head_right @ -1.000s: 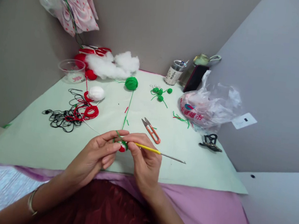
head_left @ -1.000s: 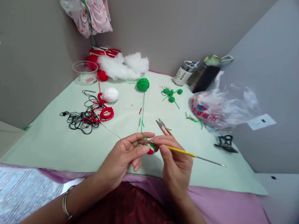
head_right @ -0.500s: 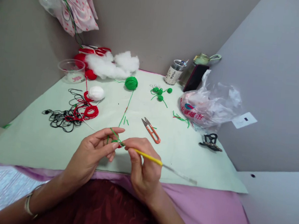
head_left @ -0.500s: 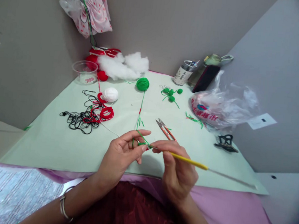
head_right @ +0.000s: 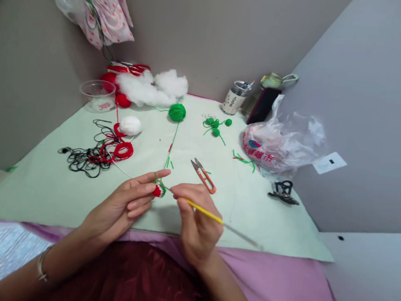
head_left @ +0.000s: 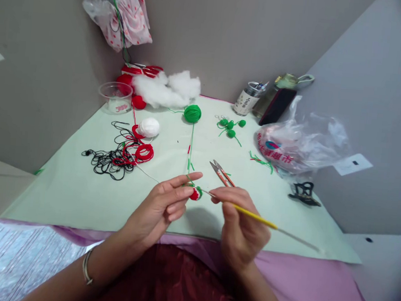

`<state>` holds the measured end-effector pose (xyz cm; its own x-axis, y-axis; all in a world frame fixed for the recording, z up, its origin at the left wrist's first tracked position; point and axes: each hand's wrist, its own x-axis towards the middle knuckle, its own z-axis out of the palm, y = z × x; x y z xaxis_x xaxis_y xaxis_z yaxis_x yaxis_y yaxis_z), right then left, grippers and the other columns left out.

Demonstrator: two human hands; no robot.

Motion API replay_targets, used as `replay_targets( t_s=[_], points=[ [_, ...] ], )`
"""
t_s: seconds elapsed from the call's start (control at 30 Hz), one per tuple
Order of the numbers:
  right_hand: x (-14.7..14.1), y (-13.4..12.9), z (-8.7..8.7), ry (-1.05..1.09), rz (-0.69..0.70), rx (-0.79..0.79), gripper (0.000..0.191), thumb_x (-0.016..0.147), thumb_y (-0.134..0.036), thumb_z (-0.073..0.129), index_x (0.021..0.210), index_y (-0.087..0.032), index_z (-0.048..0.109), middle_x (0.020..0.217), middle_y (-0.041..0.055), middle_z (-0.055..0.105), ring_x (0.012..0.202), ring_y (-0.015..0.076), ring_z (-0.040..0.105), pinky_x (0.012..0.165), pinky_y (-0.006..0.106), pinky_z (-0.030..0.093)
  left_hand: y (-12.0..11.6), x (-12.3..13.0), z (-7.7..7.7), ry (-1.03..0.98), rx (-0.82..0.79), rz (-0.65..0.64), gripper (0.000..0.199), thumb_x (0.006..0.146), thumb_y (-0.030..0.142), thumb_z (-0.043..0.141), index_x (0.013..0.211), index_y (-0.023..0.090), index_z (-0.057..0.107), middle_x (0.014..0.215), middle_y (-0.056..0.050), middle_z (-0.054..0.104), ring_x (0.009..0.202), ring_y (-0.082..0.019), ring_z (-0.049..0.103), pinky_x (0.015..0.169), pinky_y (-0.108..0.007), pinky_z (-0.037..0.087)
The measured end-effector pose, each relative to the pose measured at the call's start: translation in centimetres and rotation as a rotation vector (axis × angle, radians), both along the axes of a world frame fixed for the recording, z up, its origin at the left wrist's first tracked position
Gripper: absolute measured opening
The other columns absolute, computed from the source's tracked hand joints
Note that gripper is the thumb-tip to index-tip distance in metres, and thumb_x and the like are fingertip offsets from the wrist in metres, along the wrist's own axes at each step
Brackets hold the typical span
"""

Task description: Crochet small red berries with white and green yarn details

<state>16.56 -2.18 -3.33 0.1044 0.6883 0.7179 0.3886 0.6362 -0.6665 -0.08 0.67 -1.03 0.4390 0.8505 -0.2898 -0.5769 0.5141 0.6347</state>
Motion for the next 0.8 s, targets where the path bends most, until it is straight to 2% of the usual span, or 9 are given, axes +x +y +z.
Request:
replay_targets(
  t_s=[0.07,0.17,0.3,0.4,0.47,0.53,0.63,0.7,0.8],
  points=[
    [-0.1,0.2,0.7,0.207,0.075,-0.112,0.024,0.104,-0.014,0.057,0.106,-0.027,0.078,0.089,0.0019,0.076,0.078,0.0177,0.07,0.071,0.033,0.059,0.0,-0.1,0.2,0.015,0.025,0.01,0.038,0.08,0.018,0.089,0.118,0.016,0.082,0.064,0.007,0.053,0.044,0.001,0.024,0.04,-0.011,0.025],
    [-0.4,0.4,1.3,0.256,0.129,-0.185,0.02,0.103,-0.018,0.061,0.099,-0.027,0.079,0.088,0.001,0.077,0.079,0.017,0.07,0.073,0.033,0.058,-0.4,0.1,0.3,0.078,0.075,0.002,0.037,0.08,0.023,0.091,0.116,0.02,0.083,0.072,0.005,0.061,0.043,0.002,0.031,0.04,-0.013,0.027],
    [-0.7,0.1,0.8,0.076,0.041,-0.134,0.024,0.101,-0.012,0.063,0.107,-0.028,0.079,0.092,0.0012,0.079,0.082,0.0175,0.073,0.076,0.033,0.06,-0.7,0.7,0.1,0.177,0.148,0.087,0.037,0.076,0.025,0.093,0.112,0.021,0.084,0.086,0.002,0.067,0.045,0.001,0.041,0.042,-0.016,0.035],
    [-0.6,-0.3,0.0,-0.182,-0.056,0.021,0.033,0.096,-0.008,0.069,0.118,-0.03,0.079,0.104,0.005,0.079,0.091,0.0205,0.074,0.076,0.035,0.061,-0.7,0.8,-0.2,0.131,0.103,0.068,0.041,0.078,0.027,0.092,0.117,0.02,0.082,0.073,0.005,0.06,0.045,0.0,0.036,0.041,-0.015,0.034],
    [-0.5,-0.5,-0.1,-0.232,-0.086,0.086,0.036,0.095,-0.007,0.069,0.121,-0.03,0.079,0.108,0.0064,0.079,0.093,0.0212,0.075,0.076,0.035,0.061,-0.5,0.7,-0.3,0.063,0.033,0.01,0.039,0.081,0.028,0.091,0.118,0.018,0.083,0.064,0.008,0.052,0.045,-0.001,0.03,0.041,-0.014,0.031],
    [-0.3,-0.5,0.1,-0.113,-0.057,0.04,0.032,0.098,-0.007,0.066,0.117,-0.029,0.079,0.101,0.0051,0.079,0.09,0.0202,0.074,0.075,0.035,0.061,-0.2,0.4,-0.3,0.01,-0.022,-0.016,0.035,0.08,0.026,0.091,0.112,0.016,0.084,0.063,0.007,0.05,0.046,0.0,0.026,0.042,-0.012,0.03],
    [-0.2,-0.1,0.9,0.171,0.028,-0.11,0.024,0.102,-0.012,0.061,0.106,-0.027,0.08,0.085,0.0014,0.076,0.078,0.0176,0.07,0.071,0.033,0.058,0.0,0.2,-0.2,0.002,-0.021,0.029,0.029,0.078,0.022,0.092,0.106,0.017,0.086,0.068,0.004,0.058,0.047,0.001,0.029,0.043,-0.012,0.031],
    [-0.3,0.1,1.2,0.252,0.1,-0.174,0.021,0.102,-0.016,0.062,0.101,-0.027,0.08,0.085,0.0012,0.077,0.079,0.0176,0.07,0.071,0.032,0.058,-0.1,0.3,-0.1,0.031,0.045,0.038,0.027,0.078,0.021,0.092,0.105,0.019,0.086,0.073,0.002,0.065,0.048,0.0,0.037,0.046,-0.013,0.037],
    [-0.5,0.3,1.1,0.239,0.14,-0.214,0.018,0.101,-0.018,0.066,0.1,-0.028,0.081,0.093,0.0016,0.08,0.086,0.0176,0.073,0.075,0.031,0.06,-0.5,0.6,-0.2,0.103,0.147,0.029,0.025,0.08,0.022,0.09,0.105,0.021,0.087,0.083,-0.002,0.074,0.059,-0.005,0.055,0.058,-0.016,0.048]
  ],
)
